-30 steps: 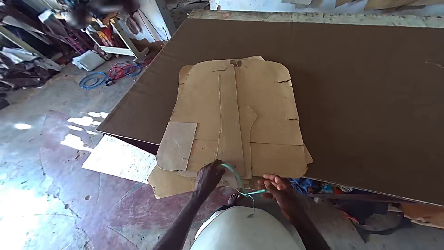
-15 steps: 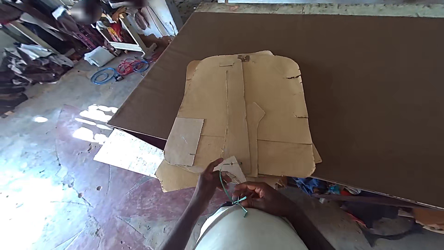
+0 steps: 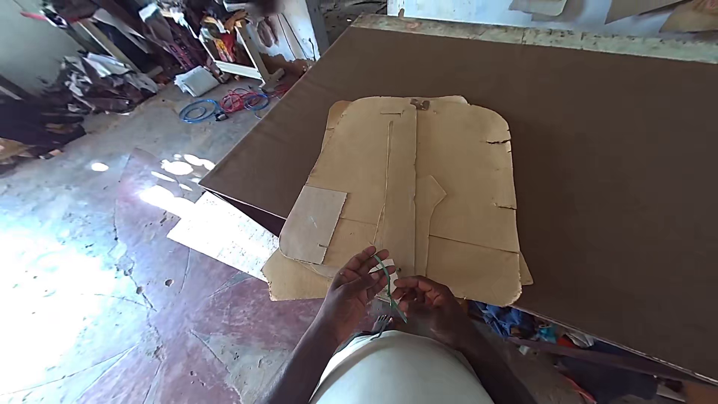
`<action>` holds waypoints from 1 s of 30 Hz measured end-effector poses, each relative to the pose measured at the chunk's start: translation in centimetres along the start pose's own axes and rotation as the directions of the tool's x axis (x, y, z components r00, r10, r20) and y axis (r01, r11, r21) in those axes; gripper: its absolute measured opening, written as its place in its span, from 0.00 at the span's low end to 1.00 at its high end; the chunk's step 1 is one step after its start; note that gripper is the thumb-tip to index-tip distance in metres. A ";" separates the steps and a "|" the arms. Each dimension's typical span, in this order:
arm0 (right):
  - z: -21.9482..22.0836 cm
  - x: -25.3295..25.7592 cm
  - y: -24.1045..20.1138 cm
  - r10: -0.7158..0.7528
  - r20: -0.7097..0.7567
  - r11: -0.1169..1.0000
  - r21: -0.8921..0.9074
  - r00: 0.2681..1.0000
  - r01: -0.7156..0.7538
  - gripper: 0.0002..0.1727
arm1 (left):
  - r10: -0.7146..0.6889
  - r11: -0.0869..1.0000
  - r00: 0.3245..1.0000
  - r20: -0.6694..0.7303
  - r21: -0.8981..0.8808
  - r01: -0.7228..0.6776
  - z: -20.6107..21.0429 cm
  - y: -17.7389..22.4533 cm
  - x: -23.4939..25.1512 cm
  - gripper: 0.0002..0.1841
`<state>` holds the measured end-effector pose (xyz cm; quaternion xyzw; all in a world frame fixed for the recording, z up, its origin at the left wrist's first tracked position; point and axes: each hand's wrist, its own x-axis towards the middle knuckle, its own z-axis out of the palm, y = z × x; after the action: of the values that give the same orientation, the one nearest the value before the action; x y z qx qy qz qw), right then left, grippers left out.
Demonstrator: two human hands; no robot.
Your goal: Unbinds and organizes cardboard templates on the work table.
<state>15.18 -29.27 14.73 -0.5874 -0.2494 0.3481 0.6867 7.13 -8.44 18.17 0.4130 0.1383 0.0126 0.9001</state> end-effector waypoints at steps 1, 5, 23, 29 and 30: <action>0.1 0.0 0.0 0.035 -0.055 0.998 -0.044 0.998 -0.038 0.16 | -0.005 1.000 1.000 -0.007 -0.010 0.005 0.3 0.0 0.2 0.26; 0.1 0.3 -0.1 0.250 -0.134 0.962 -0.075 0.959 -0.261 0.20 | -0.005 1.000 1.000 0.005 0.026 0.005 1.1 -0.4 0.9 0.28; -0.6 -0.4 1.3 0.225 -0.352 0.974 0.101 0.909 -0.202 0.07 | 0.239 0.472 0.916 0.324 0.785 -0.401 -1.8 -5.9 2.1 0.43; -0.8 0.0 1.4 0.144 -0.390 0.974 -0.109 0.910 -0.201 0.06 | 0.230 0.504 0.935 0.269 0.789 -0.351 -1.8 -6.2 2.4 0.30; -0.8 0.1 1.5 0.107 -0.397 0.962 -0.191 0.911 -0.197 0.06 | 0.248 0.533 0.937 0.247 0.773 -0.345 -1.8 -6.3 2.3 0.28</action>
<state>15.57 -29.64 13.09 -0.7363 -0.1017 0.2484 0.6211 8.33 -10.90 11.81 0.7922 0.0084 0.0789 0.6050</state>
